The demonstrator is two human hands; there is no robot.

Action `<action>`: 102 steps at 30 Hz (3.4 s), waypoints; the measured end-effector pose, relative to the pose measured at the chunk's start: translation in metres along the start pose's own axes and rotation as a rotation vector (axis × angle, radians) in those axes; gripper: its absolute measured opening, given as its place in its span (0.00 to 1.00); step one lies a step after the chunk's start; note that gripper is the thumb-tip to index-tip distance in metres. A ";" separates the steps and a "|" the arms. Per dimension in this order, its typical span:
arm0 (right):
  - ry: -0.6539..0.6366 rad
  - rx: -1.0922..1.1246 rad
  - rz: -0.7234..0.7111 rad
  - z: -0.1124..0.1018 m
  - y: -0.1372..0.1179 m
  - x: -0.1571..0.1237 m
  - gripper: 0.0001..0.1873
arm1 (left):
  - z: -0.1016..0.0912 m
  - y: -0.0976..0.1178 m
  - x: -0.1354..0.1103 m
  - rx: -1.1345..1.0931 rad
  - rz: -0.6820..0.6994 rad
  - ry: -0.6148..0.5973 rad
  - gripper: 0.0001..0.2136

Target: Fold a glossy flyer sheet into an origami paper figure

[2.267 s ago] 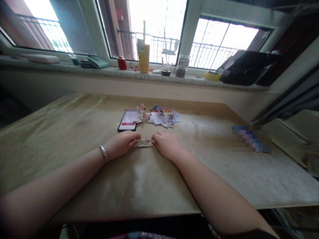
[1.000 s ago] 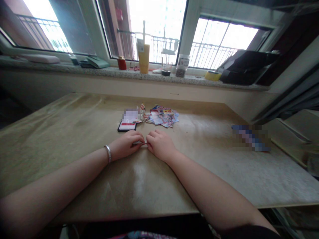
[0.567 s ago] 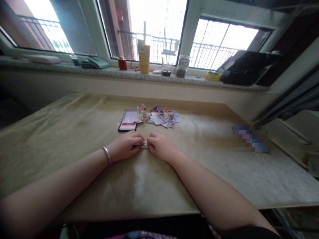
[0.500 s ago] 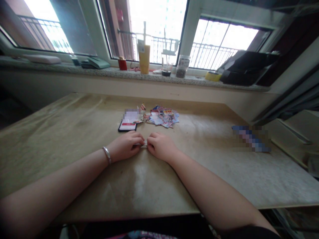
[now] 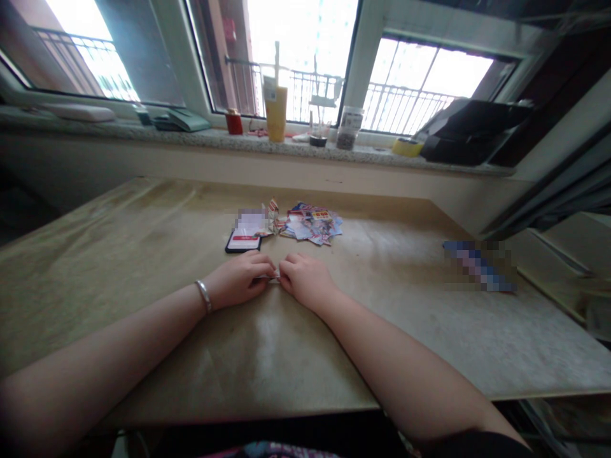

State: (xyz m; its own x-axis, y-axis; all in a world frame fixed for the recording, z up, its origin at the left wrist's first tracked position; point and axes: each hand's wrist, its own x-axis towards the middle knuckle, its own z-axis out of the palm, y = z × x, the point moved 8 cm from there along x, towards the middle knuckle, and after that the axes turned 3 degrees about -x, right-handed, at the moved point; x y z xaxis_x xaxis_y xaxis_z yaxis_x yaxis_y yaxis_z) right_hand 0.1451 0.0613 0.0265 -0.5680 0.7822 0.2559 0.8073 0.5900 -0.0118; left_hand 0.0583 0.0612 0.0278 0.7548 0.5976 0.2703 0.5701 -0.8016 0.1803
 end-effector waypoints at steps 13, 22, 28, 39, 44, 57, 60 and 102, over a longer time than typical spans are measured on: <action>-0.086 -0.113 -0.057 -0.009 -0.007 -0.009 0.12 | -0.005 0.007 -0.003 0.032 0.073 -0.016 0.09; -0.021 -0.060 -0.157 -0.003 0.004 -0.007 0.09 | -0.003 0.013 -0.007 0.063 0.151 -0.006 0.11; -0.003 0.104 -0.155 -0.002 0.011 -0.006 0.10 | -0.002 0.013 -0.006 0.017 0.151 0.013 0.07; 0.033 0.172 -0.210 0.000 0.010 -0.005 0.12 | 0.003 0.004 -0.004 -0.042 0.079 -0.040 0.08; 0.090 0.149 -0.216 0.000 0.008 0.000 0.11 | 0.002 0.004 -0.004 -0.024 0.036 -0.022 0.09; 0.010 0.111 -0.183 -0.003 0.007 -0.003 0.16 | 0.005 0.001 -0.006 -0.127 0.110 0.004 0.11; 0.004 0.083 -0.157 0.000 0.007 -0.003 0.16 | 0.005 0.002 -0.005 -0.110 0.095 -0.010 0.11; -0.046 -0.049 -0.259 -0.007 -0.005 -0.008 0.11 | -0.001 0.000 -0.002 -0.014 0.019 -0.025 0.08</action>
State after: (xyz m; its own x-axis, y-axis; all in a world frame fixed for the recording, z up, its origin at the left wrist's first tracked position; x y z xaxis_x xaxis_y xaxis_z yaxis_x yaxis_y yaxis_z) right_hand 0.1465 0.0503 0.0308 -0.7628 0.6149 0.2002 0.6398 0.7626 0.0954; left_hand 0.0565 0.0603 0.0283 0.7738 0.5822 0.2497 0.5509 -0.8130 0.1885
